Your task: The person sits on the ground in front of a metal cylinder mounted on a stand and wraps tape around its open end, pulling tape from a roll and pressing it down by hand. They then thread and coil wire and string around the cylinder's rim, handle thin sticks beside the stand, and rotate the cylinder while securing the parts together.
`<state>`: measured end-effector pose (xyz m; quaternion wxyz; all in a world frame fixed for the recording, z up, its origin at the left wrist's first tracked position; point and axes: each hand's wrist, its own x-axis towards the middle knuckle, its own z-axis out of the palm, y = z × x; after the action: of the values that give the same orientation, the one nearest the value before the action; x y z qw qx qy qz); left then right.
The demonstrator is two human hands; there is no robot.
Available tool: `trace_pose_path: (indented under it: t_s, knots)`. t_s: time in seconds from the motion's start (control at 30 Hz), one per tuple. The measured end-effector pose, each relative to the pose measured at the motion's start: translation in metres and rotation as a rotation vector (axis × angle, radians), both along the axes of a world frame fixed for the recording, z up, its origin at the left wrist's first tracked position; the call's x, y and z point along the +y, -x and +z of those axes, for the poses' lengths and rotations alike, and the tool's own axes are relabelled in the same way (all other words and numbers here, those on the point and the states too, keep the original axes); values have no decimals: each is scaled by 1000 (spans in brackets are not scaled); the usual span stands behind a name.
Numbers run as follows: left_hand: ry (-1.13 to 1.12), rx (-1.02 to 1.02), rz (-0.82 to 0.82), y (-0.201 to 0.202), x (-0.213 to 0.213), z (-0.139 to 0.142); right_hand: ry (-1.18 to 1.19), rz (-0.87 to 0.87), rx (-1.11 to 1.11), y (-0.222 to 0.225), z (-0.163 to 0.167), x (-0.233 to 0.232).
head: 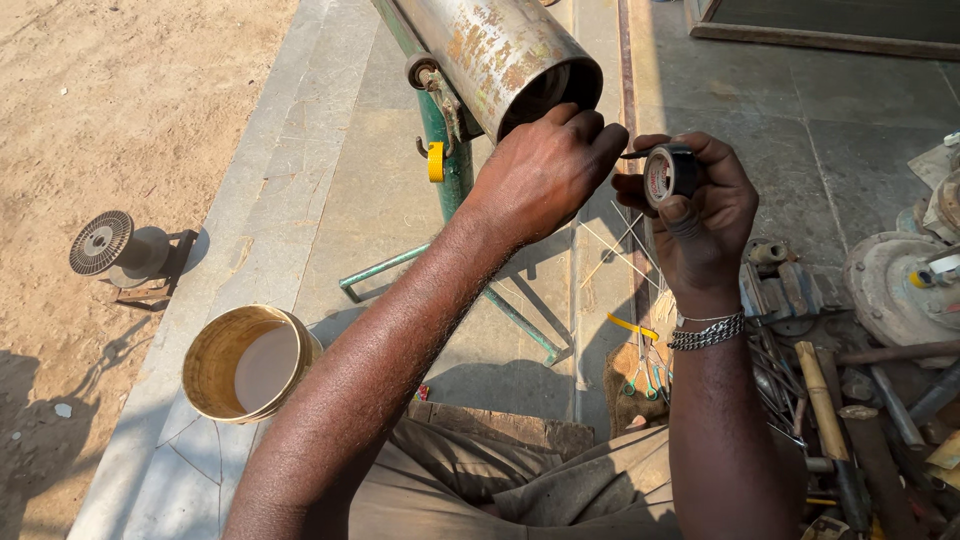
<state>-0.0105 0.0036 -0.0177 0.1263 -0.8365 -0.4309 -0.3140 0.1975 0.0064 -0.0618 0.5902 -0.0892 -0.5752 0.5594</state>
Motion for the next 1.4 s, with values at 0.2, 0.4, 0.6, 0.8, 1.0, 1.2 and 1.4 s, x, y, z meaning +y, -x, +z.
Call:
trace_pose_path:
  t_s: [0.2, 0.4, 0.6, 0.8, 1.0, 1.2, 1.4]
  knots:
    - [-16, -60, -33, 0, 1, -3, -7, 5, 12, -3, -3, -1]
    - [6, -130, -37, 2, -4, 3, 87, -118, 102, 0, -21, 11]
    - [83, -224, -35, 4, -7, 7, -45, -397, -291, 35, -35, 36]
    - [78, -250, -39, 7, -5, 2, 27, -354, -273, 42, -22, 24]
    - [32, -210, -23, 8, -5, -3, -77, -430, -349, 40, -15, 17]
    - [-12, -120, 30, 7, -4, -7, -153, -456, -388, 38, -15, 19]
    - [-17, -103, 41, 8, -4, -9, -46, -337, -301, 40, -13, 21]
